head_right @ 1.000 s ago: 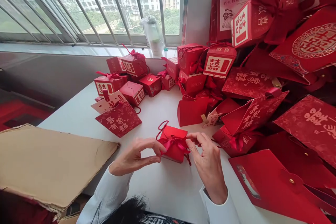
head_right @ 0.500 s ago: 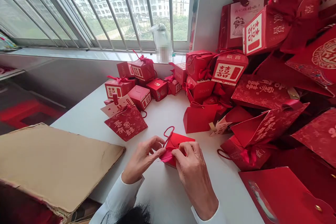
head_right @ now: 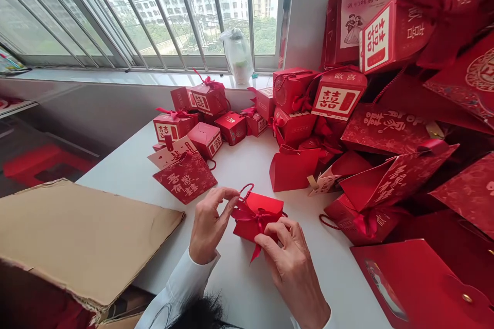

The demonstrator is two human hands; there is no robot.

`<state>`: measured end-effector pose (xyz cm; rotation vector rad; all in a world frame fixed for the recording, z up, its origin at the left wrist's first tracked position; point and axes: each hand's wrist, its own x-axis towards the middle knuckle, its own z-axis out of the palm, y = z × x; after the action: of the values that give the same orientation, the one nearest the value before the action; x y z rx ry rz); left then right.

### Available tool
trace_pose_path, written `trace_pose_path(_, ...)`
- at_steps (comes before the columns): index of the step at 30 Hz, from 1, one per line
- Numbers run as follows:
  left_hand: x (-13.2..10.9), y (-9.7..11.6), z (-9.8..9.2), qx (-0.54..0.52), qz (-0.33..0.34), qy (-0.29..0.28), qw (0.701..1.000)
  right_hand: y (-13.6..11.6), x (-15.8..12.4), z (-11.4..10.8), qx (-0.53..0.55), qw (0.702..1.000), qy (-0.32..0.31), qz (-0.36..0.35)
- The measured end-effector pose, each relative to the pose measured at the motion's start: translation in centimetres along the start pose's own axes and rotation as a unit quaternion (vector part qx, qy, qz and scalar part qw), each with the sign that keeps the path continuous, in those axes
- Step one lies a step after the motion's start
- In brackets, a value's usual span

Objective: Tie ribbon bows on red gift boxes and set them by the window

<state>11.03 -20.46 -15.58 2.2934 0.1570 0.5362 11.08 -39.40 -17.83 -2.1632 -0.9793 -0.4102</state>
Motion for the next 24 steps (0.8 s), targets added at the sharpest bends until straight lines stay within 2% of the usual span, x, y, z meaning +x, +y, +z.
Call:
trace_pose_path(3, 0.6, 0.2, -0.2, 0.017, -0.004, -0.015, 1.000, -0.1, 0.3, -0.2, -0.004, 1.000, -0.014, -0.012)
trace_pose_path(5, 1.1, 0.7, -0.5, 0.022, 0.004, -0.045, 0.999, -0.2, 0.4, -0.2, -0.007, 1.000, -0.023, -0.010)
trace_pose_path(7, 1.8, 1.6, -0.5, 0.025, 0.030, -0.100, 0.994, -0.3, 0.4, 0.0, -0.011, 1.000, -0.019, -0.004)
trace_pose_path(10, 2.7, 3.0, 0.3, 0.038, 0.068, -0.214, 0.974, -0.5, 0.4, 0.3, -0.018, 1.000, -0.004, 0.010)
trace_pose_path(13, 3.0, 3.9, 1.6, 0.068, 0.066, -0.262, 0.960, -0.7, 0.5, 0.3, -0.013, 1.000, -0.001, 0.005)
trace_pose_path(15, 3.0, 3.8, 2.2, 0.058, 0.048, -0.246, 0.966, -0.8, 0.6, 0.3, -0.007, 1.000, 0.001, -0.003)
trace_pose_path(20, 2.8, 2.5, 2.2, -0.034, -0.022, -0.149, 0.988, -0.7, 0.5, 0.7, -0.009, 1.000, 0.028, 0.001)
trace_pose_path(24, 2.7, 1.8, 2.3, -0.052, -0.050, -0.095, 0.993, -0.3, 0.3, 0.8, -0.002, 1.000, 0.009, -0.007)
